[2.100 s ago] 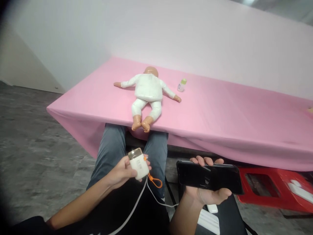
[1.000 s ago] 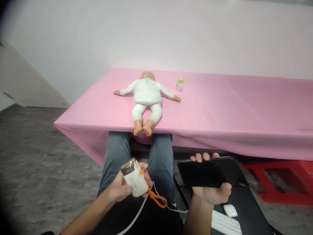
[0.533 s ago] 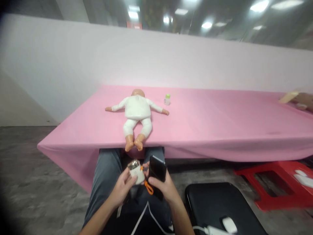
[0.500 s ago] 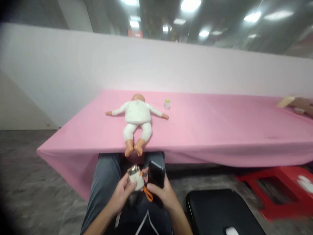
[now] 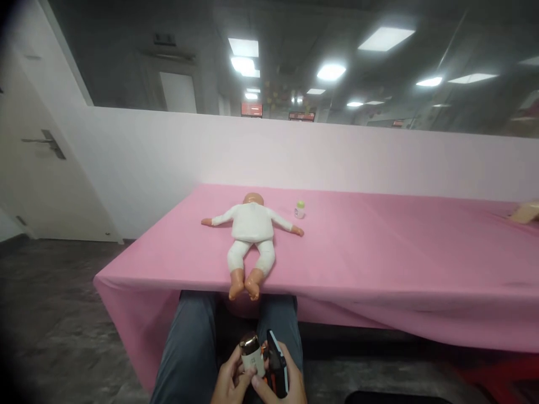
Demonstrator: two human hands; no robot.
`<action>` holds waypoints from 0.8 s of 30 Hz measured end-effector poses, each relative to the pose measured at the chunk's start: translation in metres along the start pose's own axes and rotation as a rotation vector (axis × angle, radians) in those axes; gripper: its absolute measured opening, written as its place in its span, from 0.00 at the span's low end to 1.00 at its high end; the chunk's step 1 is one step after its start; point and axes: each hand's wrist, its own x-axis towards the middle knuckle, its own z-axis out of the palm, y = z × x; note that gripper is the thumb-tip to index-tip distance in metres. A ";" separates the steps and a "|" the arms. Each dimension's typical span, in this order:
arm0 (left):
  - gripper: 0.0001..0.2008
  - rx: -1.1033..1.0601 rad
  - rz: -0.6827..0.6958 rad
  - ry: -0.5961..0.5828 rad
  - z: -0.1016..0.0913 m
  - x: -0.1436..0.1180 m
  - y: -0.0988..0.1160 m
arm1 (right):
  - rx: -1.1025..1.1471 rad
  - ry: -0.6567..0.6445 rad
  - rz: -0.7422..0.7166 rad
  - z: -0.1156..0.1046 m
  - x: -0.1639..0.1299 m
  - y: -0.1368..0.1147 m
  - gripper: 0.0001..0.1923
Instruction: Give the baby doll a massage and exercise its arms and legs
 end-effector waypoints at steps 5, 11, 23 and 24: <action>0.38 0.070 0.001 -0.043 0.001 0.000 -0.021 | -0.128 0.081 -0.053 -0.002 -0.002 0.008 0.32; 0.36 0.119 0.046 -0.035 0.014 -0.007 -0.008 | -0.194 0.135 -0.094 0.000 -0.005 0.001 0.31; 0.27 0.058 0.137 -0.010 0.024 -0.013 -0.013 | -0.405 0.093 -0.260 -0.008 -0.003 -0.004 0.26; 0.27 0.055 0.140 -0.005 0.025 -0.013 -0.012 | -0.425 0.075 -0.264 -0.009 -0.002 -0.005 0.26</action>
